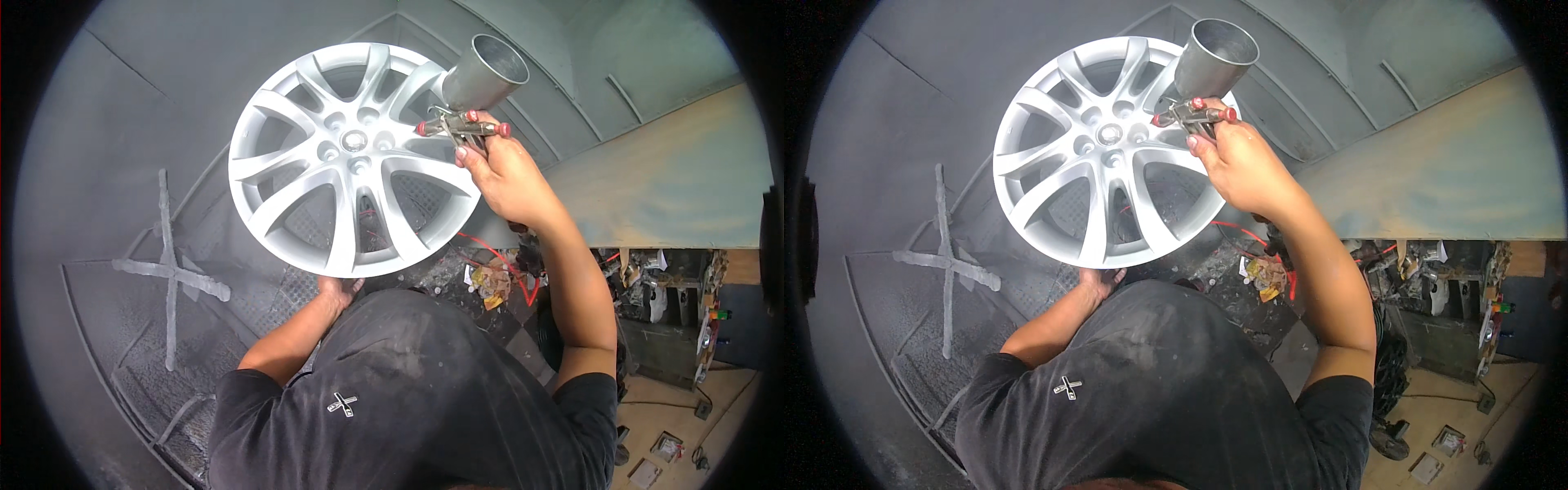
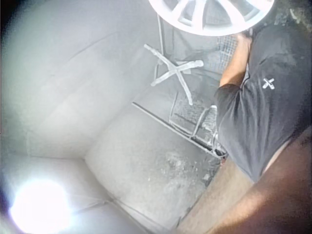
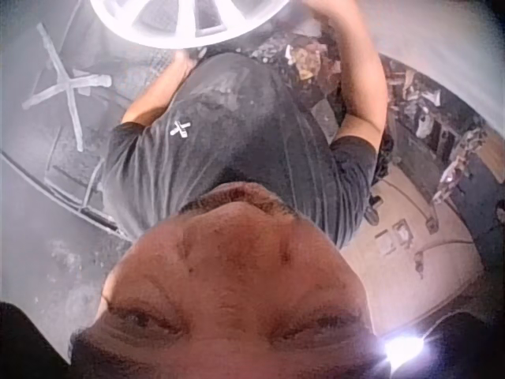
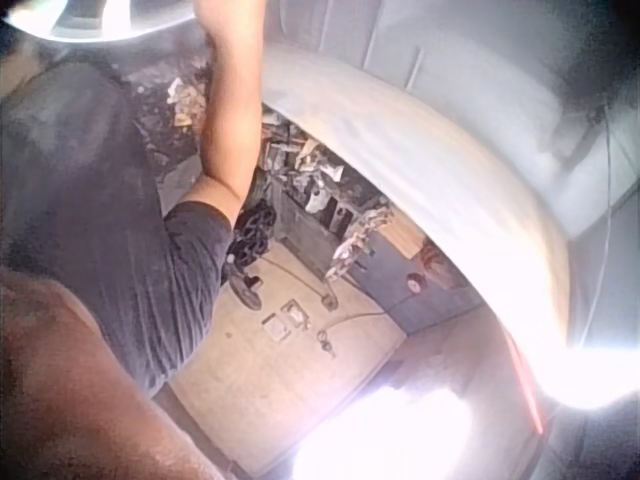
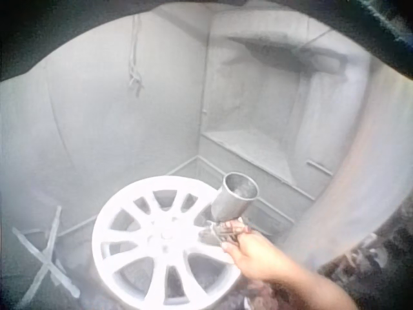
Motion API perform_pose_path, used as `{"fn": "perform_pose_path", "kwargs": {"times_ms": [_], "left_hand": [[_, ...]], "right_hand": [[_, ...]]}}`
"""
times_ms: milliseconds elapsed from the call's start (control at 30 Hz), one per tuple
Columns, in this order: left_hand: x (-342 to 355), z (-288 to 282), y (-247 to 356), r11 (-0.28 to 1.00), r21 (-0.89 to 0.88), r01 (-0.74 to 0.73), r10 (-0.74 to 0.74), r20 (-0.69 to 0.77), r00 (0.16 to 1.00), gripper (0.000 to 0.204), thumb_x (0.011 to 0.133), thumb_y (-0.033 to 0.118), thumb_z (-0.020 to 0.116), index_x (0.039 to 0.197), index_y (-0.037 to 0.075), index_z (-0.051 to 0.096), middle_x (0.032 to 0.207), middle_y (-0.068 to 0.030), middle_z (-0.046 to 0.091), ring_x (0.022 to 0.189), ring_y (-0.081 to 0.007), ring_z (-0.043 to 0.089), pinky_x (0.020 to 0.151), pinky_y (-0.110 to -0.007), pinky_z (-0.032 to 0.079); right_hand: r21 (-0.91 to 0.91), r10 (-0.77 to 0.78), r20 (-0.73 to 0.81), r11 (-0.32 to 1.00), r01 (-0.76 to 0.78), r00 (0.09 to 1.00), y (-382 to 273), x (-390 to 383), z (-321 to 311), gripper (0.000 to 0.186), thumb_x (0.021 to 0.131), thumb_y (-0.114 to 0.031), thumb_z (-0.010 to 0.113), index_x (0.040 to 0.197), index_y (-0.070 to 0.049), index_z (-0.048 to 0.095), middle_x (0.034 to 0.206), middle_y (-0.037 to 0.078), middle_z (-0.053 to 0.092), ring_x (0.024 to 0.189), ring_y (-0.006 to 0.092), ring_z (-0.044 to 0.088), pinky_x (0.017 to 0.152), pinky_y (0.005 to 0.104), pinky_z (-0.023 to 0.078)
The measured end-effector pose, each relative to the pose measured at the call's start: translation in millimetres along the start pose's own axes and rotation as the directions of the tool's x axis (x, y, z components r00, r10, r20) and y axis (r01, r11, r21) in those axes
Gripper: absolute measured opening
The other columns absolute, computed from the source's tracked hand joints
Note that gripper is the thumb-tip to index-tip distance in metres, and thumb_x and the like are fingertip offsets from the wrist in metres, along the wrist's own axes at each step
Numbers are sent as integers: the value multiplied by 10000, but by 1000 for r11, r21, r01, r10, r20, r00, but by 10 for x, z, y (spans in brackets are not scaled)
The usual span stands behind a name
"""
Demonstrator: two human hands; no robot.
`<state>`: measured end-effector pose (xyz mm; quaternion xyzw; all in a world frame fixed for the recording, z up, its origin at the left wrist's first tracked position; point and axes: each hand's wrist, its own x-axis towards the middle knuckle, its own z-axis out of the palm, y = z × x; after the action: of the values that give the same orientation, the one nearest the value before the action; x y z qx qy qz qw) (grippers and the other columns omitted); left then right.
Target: The person positions a car rim on a stand, prepares paint by pouring liquid from a container into a cup, and uses a spray gun to apply paint to the front and sides of the rim.
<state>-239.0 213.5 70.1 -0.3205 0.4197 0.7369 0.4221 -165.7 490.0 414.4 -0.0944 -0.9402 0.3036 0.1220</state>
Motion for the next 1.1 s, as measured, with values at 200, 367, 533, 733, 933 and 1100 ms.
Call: {"fn": "perform_pose_path", "kwargs": {"times_ms": [200,367,533,733,933,1100], "left_hand": [[404,-389,177,998,-1,-69,69,-17,998,404,938,464,580,1175,141,631,1097,-91,676,961,-282,657,788,-451,523],[513,-553,563,973,-44,-227,232,149,961,484,937,503,552,1263,150,613,1224,-75,662,1211,-304,588,1002,-538,446],[680,-449,1060,946,68,-318,305,153,940,530,940,534,527,1295,145,591,1270,-65,636,1224,-298,573,1010,-533,428],[631,-404,1470,912,123,-392,372,157,915,586,943,570,498,1334,139,564,1324,-54,605,1241,-292,556,1020,-528,407],[422,-578,937,931,138,-338,328,90,940,642,946,607,468,1373,133,537,1379,-42,574,1257,-285,539,1030,-522,386],[6,-902,62,969,160,-189,193,-9,981,688,948,638,444,1406,128,515,1425,-33,548,1271,-279,525,1039,-517,368]], "right_hand": [[-259,-108,-237,965,45,965,420,27,40,262,980,-125,559,1162,62,535,897,314,648,878,514,623,762,543,493],[-323,77,-278,931,-169,957,412,-92,-131,352,971,-103,557,1287,7,445,909,304,665,908,515,626,773,571,490],[-373,21,-381,911,-175,925,506,-206,-222,317,968,-83,559,1267,-49,459,896,296,667,886,517,632,744,579,493],[-343,57,-367,919,-193,928,427,-206,-66,320,966,-96,564,1259,-16,462,881,305,661,865,526,625,741,574,497],[-209,104,-155,969,-135,982,-171,-512,167,233,982,-104,568,1014,124,604,1216,331,586,1074,476,612,916,468,481],[-61,19,-32,998,-21,999,-571,-758,311,360,997,-193,571,787,100,566,817,315,614,762,485,601,723,514,470]]}}
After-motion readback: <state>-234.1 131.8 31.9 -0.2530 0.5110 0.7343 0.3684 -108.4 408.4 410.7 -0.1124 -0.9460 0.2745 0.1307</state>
